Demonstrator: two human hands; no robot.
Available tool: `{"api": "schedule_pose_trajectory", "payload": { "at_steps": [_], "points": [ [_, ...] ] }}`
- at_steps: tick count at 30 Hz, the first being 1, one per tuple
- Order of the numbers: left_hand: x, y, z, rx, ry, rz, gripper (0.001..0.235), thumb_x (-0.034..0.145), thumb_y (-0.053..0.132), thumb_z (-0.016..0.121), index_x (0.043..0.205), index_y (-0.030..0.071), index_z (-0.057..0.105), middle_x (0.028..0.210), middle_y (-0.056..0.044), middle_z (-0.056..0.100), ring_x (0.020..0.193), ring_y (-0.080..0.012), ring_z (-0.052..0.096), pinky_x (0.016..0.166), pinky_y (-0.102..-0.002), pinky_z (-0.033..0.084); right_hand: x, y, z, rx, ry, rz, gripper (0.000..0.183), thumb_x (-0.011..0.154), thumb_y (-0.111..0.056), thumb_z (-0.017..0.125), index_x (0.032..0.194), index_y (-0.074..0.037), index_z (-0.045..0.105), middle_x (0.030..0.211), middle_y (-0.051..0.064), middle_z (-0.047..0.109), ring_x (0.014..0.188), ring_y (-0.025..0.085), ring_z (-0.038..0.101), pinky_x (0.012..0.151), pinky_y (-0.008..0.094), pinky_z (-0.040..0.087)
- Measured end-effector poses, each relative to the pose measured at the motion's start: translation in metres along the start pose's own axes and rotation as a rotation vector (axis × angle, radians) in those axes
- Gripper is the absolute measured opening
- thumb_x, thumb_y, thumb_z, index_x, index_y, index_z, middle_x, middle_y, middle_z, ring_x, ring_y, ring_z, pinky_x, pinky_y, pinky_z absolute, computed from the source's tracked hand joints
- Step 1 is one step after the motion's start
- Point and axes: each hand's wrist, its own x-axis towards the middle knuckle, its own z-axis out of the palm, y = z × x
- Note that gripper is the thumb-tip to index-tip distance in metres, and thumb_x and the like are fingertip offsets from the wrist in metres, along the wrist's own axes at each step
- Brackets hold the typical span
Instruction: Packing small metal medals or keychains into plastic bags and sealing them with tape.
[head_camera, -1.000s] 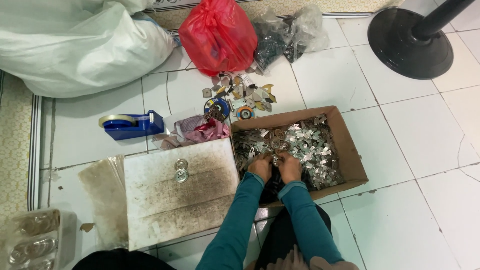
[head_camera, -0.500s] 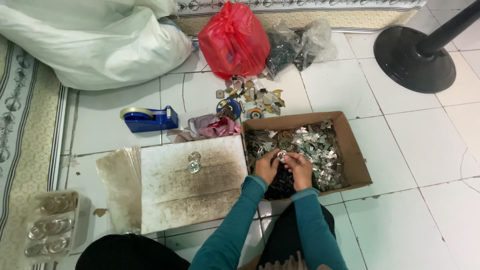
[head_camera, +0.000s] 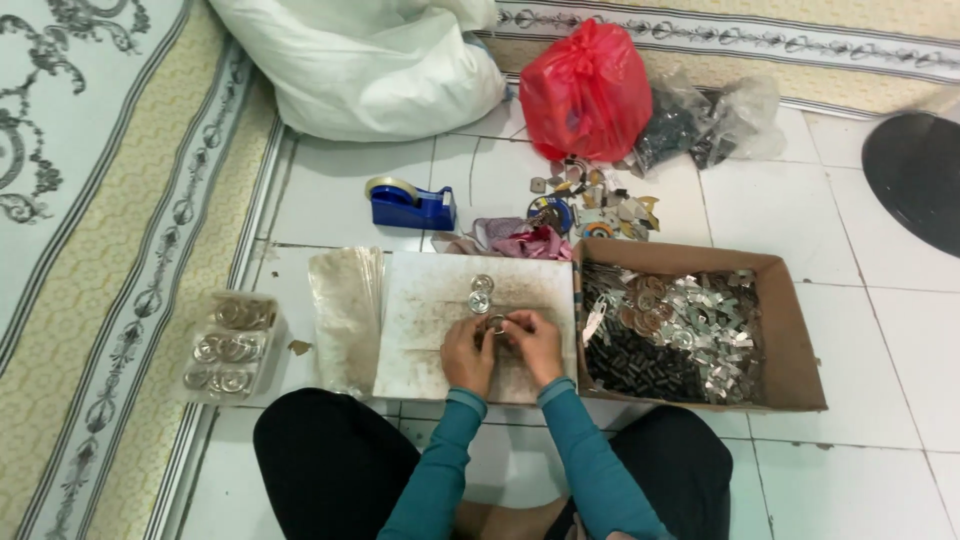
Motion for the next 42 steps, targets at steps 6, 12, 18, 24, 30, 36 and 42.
{"api": "schedule_pose_trajectory", "payload": {
  "at_steps": [6, 12, 18, 24, 30, 36, 42],
  "points": [
    [0.013, -0.030, -0.002, 0.206, -0.021, -0.011, 0.022, 0.092, 0.035, 0.072, 0.112, 0.025, 0.073, 0.117, 0.004, 0.061, 0.112, -0.0209, 0.058, 0.091, -0.039, 0.044, 0.000, -0.021, 0.039, -0.365, -0.005, -0.014, 0.019, 0.082, -0.025, 0.084, 0.098, -0.017, 0.080, 0.086, 0.005, 0.078, 0.087, 0.026, 0.075, 0.076, 0.037, 0.057],
    [0.015, -0.040, 0.013, 0.263, 0.025, 0.032, 0.026, 0.088, 0.035, 0.073, 0.113, 0.027, 0.072, 0.117, 0.004, 0.061, 0.112, -0.0202, 0.057, 0.088, -0.040, 0.045, -0.004, -0.041, 0.039, -0.666, -0.008, 0.061, 0.024, 0.088, -0.043, 0.078, 0.104, -0.025, 0.075, 0.093, -0.002, 0.077, 0.100, 0.023, 0.073, 0.088, 0.041, 0.056],
    [0.018, -0.038, 0.012, 0.286, 0.047, 0.029, 0.036, 0.085, 0.037, 0.075, 0.119, 0.028, 0.068, 0.116, 0.002, 0.063, 0.108, -0.0235, 0.060, 0.084, -0.042, 0.049, -0.017, -0.060, 0.038, -0.722, -0.014, 0.049, 0.028, 0.090, -0.048, 0.075, 0.104, -0.025, 0.067, 0.095, -0.002, 0.075, 0.106, 0.023, 0.071, 0.093, 0.044, 0.054],
    [0.027, 0.001, 0.011, 0.179, 0.050, 0.108, 0.028, 0.092, 0.033, 0.069, 0.120, 0.028, 0.068, 0.120, 0.001, 0.062, 0.112, -0.0244, 0.060, 0.086, -0.041, 0.047, 0.012, -0.044, -0.006, -0.347, 0.084, -0.004, 0.031, 0.089, -0.039, 0.079, 0.106, -0.015, 0.069, 0.097, 0.011, 0.074, 0.100, 0.032, 0.071, 0.085, 0.045, 0.056],
    [0.024, 0.117, 0.075, -0.033, -0.215, 0.341, 0.019, 0.101, 0.029, 0.060, 0.118, 0.025, 0.068, 0.120, 0.002, 0.059, 0.114, -0.0216, 0.059, 0.090, -0.037, 0.048, 0.059, -0.024, -0.134, -0.267, 0.303, 0.040, 0.022, 0.098, -0.028, 0.074, 0.112, -0.012, 0.070, 0.097, 0.012, 0.072, 0.091, 0.028, 0.071, 0.072, 0.043, 0.059],
    [-0.004, 0.154, 0.192, 0.058, -0.513, 0.493, 0.015, 0.099, 0.023, 0.062, 0.112, 0.018, 0.069, 0.115, -0.001, 0.054, 0.110, -0.0250, 0.058, 0.086, -0.037, 0.049, 0.089, 0.043, -0.254, -0.403, 0.401, 0.151, 0.018, 0.100, -0.025, 0.073, 0.115, -0.014, 0.073, 0.100, 0.012, 0.072, 0.098, 0.035, 0.071, 0.080, 0.050, 0.058],
    [-0.020, 0.109, 0.273, 0.254, -0.811, 0.356, 0.027, 0.102, 0.032, 0.055, 0.124, 0.018, 0.063, 0.129, -0.006, 0.055, 0.130, -0.0277, 0.049, 0.101, -0.040, 0.046, 0.120, 0.153, -0.297, -0.589, 0.374, 0.401, 0.029, 0.088, -0.046, 0.076, 0.113, -0.031, 0.076, 0.104, 0.003, 0.076, 0.107, 0.029, 0.071, 0.089, 0.044, 0.058]
  ]
}}
